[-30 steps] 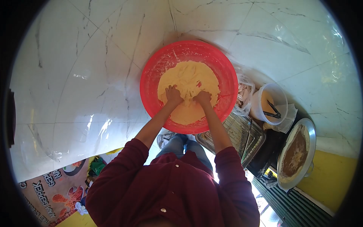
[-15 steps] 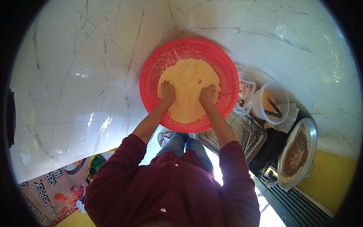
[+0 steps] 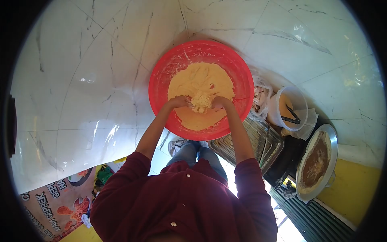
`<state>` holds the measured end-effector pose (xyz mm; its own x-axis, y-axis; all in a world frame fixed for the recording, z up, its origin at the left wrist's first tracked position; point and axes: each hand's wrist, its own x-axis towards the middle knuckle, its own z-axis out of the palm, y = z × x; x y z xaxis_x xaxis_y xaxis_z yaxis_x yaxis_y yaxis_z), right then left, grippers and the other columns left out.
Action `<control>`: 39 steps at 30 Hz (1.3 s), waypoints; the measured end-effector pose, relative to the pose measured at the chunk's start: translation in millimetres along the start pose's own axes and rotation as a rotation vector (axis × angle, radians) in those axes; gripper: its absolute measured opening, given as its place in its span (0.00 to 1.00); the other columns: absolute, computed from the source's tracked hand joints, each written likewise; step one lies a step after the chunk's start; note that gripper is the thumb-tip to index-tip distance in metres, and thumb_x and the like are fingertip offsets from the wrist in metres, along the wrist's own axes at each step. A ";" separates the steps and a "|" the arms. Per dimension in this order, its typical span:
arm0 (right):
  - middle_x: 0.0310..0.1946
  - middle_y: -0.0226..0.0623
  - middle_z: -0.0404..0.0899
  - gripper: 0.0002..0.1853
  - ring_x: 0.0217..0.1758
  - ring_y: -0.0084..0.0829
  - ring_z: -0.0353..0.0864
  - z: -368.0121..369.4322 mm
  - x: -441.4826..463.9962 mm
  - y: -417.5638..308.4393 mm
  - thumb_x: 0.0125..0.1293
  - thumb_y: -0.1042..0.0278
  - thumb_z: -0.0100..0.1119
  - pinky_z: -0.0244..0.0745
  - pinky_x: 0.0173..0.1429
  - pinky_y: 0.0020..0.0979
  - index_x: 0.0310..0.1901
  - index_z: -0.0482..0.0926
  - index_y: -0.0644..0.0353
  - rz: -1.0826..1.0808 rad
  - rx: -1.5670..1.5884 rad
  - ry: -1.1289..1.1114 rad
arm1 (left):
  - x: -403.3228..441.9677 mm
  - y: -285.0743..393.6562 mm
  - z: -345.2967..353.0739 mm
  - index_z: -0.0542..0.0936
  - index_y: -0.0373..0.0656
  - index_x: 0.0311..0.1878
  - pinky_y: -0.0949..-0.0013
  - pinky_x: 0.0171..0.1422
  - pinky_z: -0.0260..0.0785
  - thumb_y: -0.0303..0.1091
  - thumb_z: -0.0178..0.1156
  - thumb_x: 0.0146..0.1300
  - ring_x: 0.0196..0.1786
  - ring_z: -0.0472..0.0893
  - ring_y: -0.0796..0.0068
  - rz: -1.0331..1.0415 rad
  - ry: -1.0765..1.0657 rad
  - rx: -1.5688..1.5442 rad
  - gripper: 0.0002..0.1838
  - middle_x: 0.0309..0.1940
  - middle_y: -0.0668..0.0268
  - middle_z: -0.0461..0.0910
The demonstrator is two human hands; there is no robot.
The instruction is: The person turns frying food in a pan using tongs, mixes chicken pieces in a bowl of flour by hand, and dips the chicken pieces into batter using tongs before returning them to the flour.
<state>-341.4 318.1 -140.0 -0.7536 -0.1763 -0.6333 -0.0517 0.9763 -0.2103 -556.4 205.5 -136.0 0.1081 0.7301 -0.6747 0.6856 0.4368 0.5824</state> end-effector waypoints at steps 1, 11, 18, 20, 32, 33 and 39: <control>0.41 0.48 0.77 0.18 0.42 0.35 0.78 5.8 -1.9 -0.8 0.47 0.60 0.57 0.72 0.44 0.29 0.38 0.79 0.62 -0.002 0.000 -0.001 | -8.8 3.4 -5.8 0.80 0.44 0.42 0.52 0.57 0.52 0.55 0.64 0.39 0.56 0.64 0.59 -0.088 0.084 0.162 0.29 0.46 0.62 0.75; 0.52 0.49 0.67 0.25 0.59 0.47 0.60 -19.8 15.9 -61.9 0.46 0.55 0.61 0.60 0.56 0.46 0.45 0.75 0.61 1.194 0.653 0.393 | -16.7 41.6 19.2 0.81 0.48 0.39 0.64 0.53 0.50 0.57 0.64 0.42 0.55 0.64 0.67 -0.254 0.561 0.559 0.25 0.43 0.66 0.76; 0.51 0.52 0.66 0.22 0.58 0.48 0.59 -25.1 55.9 -90.1 0.46 0.54 0.60 0.58 0.52 0.46 0.41 0.78 0.59 1.297 0.698 0.503 | -4.6 52.4 39.6 0.80 0.49 0.41 0.66 0.52 0.52 0.56 0.66 0.39 0.52 0.66 0.69 -0.342 0.461 0.675 0.27 0.41 0.69 0.76; 0.50 0.51 0.67 0.21 0.57 0.48 0.60 -21.4 61.0 -87.6 0.46 0.54 0.60 0.58 0.52 0.45 0.40 0.78 0.59 1.314 0.718 0.525 | -2.1 50.2 41.0 0.81 0.49 0.40 0.66 0.52 0.52 0.55 0.66 0.38 0.51 0.66 0.69 -0.314 0.493 0.693 0.26 0.42 0.68 0.75; 0.47 0.46 0.69 0.23 0.53 0.41 0.64 -17.7 24.9 -59.8 0.42 0.56 0.66 0.61 0.54 0.40 0.40 0.78 0.59 1.314 0.754 0.478 | -10.2 21.7 -2.5 0.81 0.48 0.41 0.63 0.58 0.48 0.50 0.60 0.45 0.57 0.61 0.66 -0.305 0.583 0.783 0.21 0.49 0.65 0.70; 0.47 0.45 0.69 0.24 0.53 0.41 0.64 -16.9 24.0 -59.0 0.41 0.57 0.66 0.61 0.54 0.40 0.41 0.77 0.59 1.286 0.766 0.481 | -11.6 19.0 -10.1 0.81 0.48 0.41 0.63 0.58 0.48 0.50 0.60 0.45 0.57 0.61 0.66 -0.304 0.583 0.782 0.21 0.49 0.65 0.70; 0.45 0.46 0.70 0.25 0.54 0.43 0.65 -13.0 37.8 -59.4 0.40 0.56 0.67 0.63 0.53 0.41 0.41 0.77 0.61 1.260 0.697 0.467 | 4.3 -2.5 -49.8 0.82 0.46 0.36 0.61 0.58 0.53 0.43 0.62 0.46 0.55 0.63 0.65 -0.174 0.878 0.873 0.15 0.48 0.63 0.71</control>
<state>-375.4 255.1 -141.8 -0.2084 0.8901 -0.4054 0.9777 0.1780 -0.1118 -593.5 233.7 -117.8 -0.3176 0.9481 0.0129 0.9272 0.3134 -0.2054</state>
